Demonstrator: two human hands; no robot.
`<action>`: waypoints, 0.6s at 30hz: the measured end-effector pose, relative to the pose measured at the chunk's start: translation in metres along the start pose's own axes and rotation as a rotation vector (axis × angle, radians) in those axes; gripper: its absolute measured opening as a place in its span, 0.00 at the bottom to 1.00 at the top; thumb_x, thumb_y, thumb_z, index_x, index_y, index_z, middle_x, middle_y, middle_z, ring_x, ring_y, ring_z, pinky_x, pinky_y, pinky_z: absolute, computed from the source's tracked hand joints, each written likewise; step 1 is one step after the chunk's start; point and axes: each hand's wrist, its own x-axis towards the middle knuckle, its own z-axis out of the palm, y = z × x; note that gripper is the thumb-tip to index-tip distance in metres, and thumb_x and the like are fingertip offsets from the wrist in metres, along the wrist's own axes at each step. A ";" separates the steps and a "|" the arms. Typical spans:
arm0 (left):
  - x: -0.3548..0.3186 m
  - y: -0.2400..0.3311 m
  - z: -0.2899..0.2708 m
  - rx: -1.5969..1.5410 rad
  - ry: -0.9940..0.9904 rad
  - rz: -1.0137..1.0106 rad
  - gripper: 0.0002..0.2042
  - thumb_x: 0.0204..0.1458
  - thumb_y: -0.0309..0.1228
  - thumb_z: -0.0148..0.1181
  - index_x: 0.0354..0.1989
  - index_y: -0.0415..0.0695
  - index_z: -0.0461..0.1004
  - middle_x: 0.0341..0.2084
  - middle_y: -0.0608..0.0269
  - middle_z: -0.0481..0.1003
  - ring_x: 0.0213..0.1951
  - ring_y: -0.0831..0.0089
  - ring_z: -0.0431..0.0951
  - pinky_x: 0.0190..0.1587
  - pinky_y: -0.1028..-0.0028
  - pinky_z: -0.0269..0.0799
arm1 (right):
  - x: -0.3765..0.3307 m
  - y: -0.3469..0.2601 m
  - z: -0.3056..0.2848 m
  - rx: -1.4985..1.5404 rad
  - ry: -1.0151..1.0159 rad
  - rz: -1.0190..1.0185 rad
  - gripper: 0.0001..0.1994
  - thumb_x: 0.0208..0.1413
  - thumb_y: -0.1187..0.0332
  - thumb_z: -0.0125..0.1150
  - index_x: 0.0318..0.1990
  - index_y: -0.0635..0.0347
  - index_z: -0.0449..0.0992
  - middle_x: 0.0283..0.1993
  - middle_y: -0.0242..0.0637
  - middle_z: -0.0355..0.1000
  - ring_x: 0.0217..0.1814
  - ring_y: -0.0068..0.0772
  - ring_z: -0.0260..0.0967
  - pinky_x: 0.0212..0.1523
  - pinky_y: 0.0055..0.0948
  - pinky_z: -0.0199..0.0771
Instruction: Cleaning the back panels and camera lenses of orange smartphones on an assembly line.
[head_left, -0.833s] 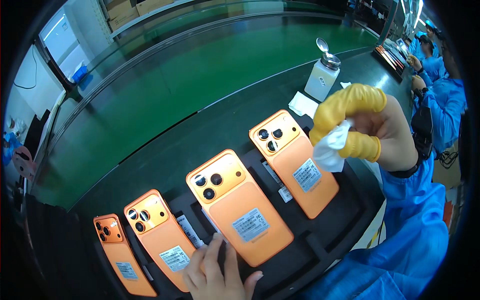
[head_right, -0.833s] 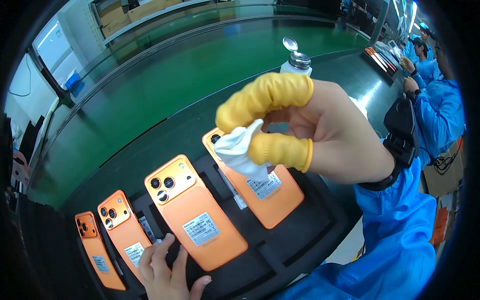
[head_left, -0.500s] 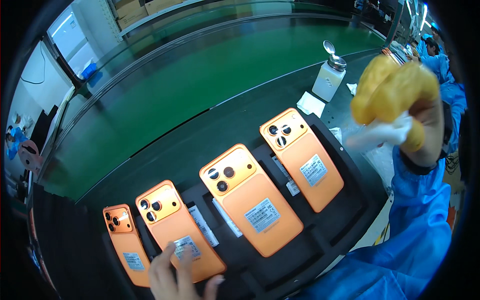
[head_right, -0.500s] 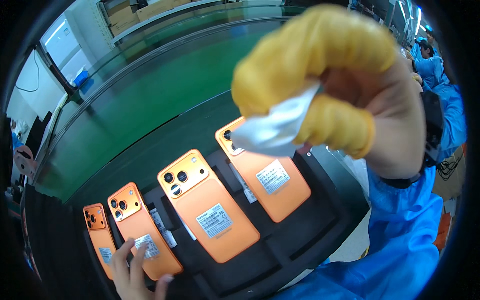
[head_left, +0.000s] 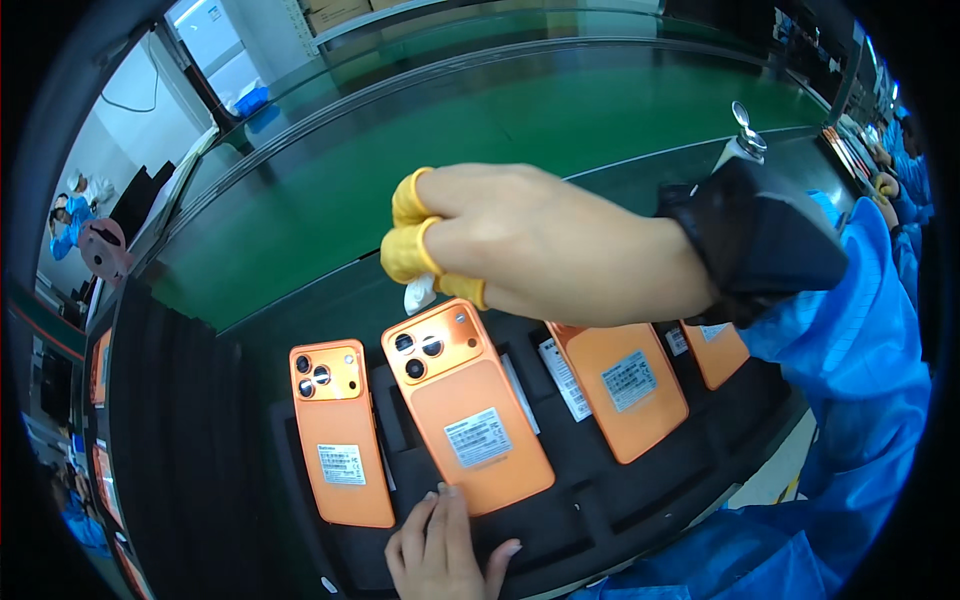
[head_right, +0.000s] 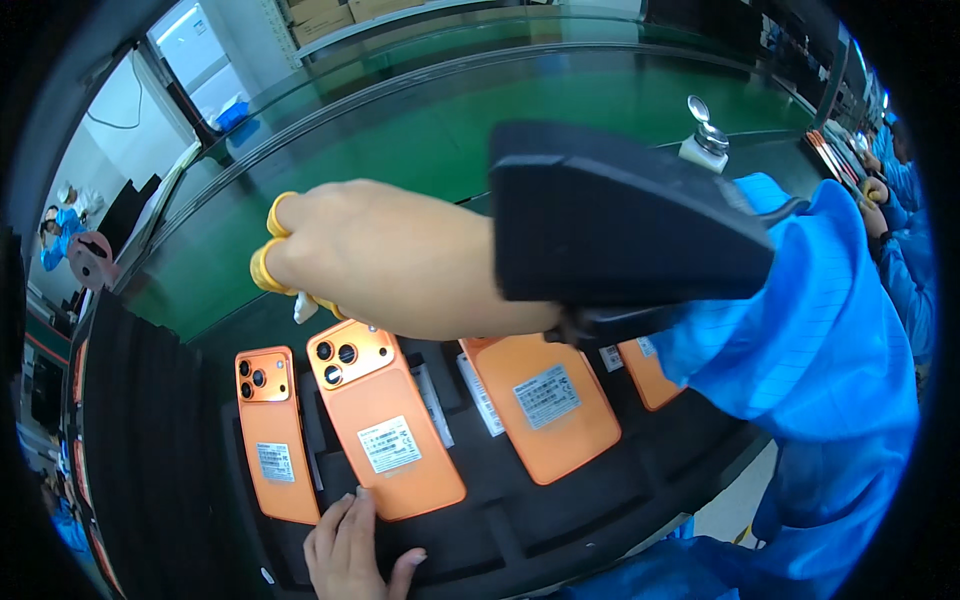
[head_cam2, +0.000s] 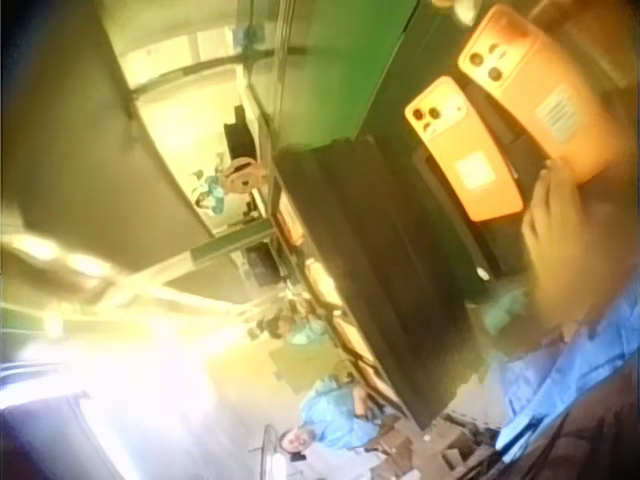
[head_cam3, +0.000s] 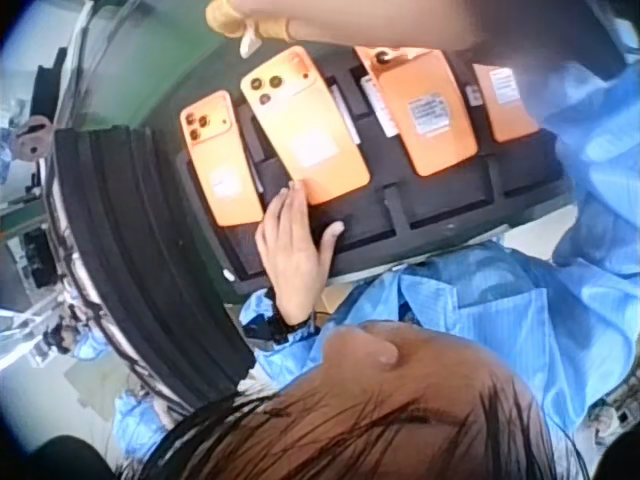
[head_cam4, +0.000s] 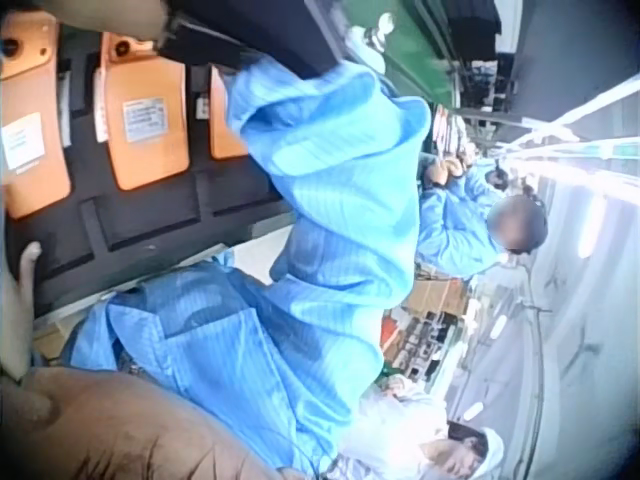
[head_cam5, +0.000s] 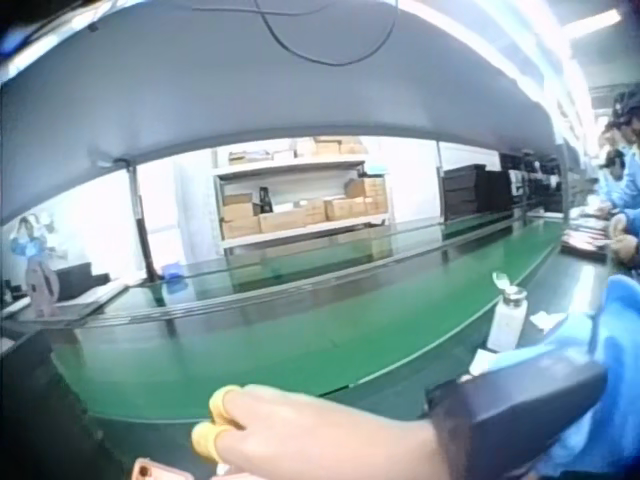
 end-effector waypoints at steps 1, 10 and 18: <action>-0.003 -0.008 0.011 0.067 -0.059 0.020 0.30 0.41 0.44 0.59 0.50 0.37 0.63 0.47 0.52 0.66 0.50 0.59 0.63 0.48 0.63 0.57 | 0.005 -0.002 0.005 0.001 -0.003 -0.010 0.09 0.40 0.77 0.57 0.33 0.63 0.71 0.33 0.40 0.64 0.37 0.38 0.64 0.35 0.30 0.67; -0.005 -0.008 0.009 0.032 0.040 0.094 0.28 0.44 0.42 0.56 0.51 0.37 0.62 0.48 0.53 0.65 0.51 0.58 0.63 0.49 0.64 0.57 | 0.024 -0.016 0.051 -0.008 -0.223 -0.096 0.07 0.38 0.76 0.59 0.29 0.66 0.73 0.33 0.46 0.67 0.38 0.42 0.68 0.38 0.31 0.71; -0.006 -0.015 0.019 0.265 -0.053 0.113 0.31 0.45 0.54 0.49 0.47 0.38 0.66 0.44 0.52 0.69 0.49 0.63 0.66 0.43 0.63 0.59 | 0.010 -0.020 0.052 -0.004 -0.396 -0.150 0.05 0.40 0.75 0.56 0.27 0.62 0.75 0.33 0.37 0.67 0.41 0.34 0.65 0.39 0.26 0.71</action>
